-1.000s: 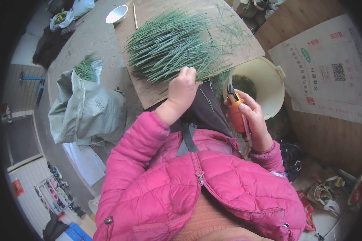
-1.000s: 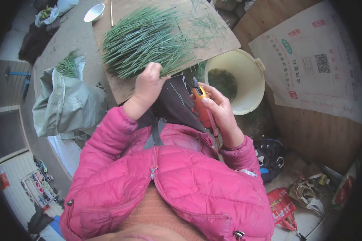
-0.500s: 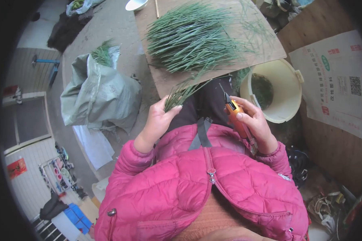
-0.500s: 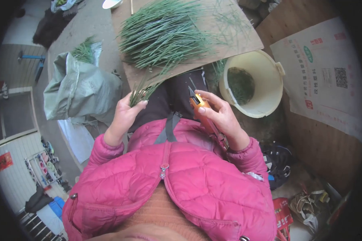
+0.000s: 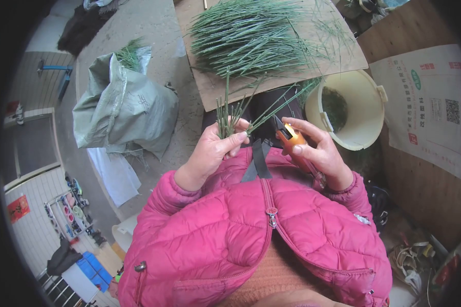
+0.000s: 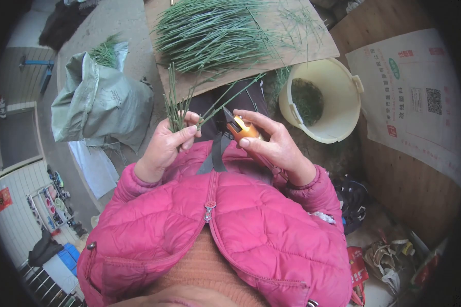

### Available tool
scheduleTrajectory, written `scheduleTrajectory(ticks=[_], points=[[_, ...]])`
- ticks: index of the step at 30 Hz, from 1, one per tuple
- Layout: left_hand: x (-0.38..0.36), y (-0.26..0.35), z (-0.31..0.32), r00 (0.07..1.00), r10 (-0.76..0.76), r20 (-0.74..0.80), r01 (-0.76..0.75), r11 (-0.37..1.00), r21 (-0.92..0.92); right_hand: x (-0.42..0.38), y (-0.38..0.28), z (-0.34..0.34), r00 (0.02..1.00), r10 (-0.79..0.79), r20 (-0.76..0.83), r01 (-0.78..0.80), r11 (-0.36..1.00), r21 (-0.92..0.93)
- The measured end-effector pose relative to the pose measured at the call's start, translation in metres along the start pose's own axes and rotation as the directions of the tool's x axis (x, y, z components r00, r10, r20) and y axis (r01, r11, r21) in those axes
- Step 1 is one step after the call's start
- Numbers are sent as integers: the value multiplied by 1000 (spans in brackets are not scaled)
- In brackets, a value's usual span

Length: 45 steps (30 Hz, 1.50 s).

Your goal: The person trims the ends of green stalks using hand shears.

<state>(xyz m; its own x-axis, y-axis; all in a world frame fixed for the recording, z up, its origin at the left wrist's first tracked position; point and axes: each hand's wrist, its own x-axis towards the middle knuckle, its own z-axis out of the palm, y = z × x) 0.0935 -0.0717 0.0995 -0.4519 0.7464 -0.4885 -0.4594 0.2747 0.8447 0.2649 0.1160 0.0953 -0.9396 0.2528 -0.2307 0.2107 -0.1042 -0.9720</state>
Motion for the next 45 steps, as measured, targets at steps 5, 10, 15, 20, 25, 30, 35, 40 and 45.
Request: scheduleTrajectory(ticks=[5, 10, 15, 20, 25, 30, 35, 40, 45], points=[[0, -6, -1, 997, 77, 23, -77, 997, 0, -1, -5, 1, 1000, 1, 2, -1, 998, -66], [0, -8, -4, 996, 90, 28, -90, 996, 22, -1, -4, -1, 1000, -13, -12, 12, 994, -109], [-5, 2, 1, 999, 37, 2, -37, 995, 89, -2, -4, -4, 1000, -14, -28, 11, 996, -90], [-5, 2, -6, 998, 49, 33, -51, 997, 62, -5, -2, -7, 998, -18, -66, 12, 997, -82], [-7, 0, -15, 998, 59, 31, -60, 998, 33, -7, 23, -25, 993, -30, -113, 29, 1000, -9], [-7, -2, -18, 995, 70, 67, -73, 996, 46, -6, 31, -29, 990, -28, -140, 37, 997, 65], [-1, -9, -32, 995, 3, 104, -7, 999, 33, -4, 35, -31, 990, -36, -137, 50, 994, 97], [54, -29, -40, 867, 498, 8, -408, 702, 583, -5, 9, -16, 972, 86, -221, -18, 956, 293], [116, -36, -58, 289, 846, 447, -372, -331, 867, -6, 0, -13, 965, 99, -243, -26, 958, 286]])
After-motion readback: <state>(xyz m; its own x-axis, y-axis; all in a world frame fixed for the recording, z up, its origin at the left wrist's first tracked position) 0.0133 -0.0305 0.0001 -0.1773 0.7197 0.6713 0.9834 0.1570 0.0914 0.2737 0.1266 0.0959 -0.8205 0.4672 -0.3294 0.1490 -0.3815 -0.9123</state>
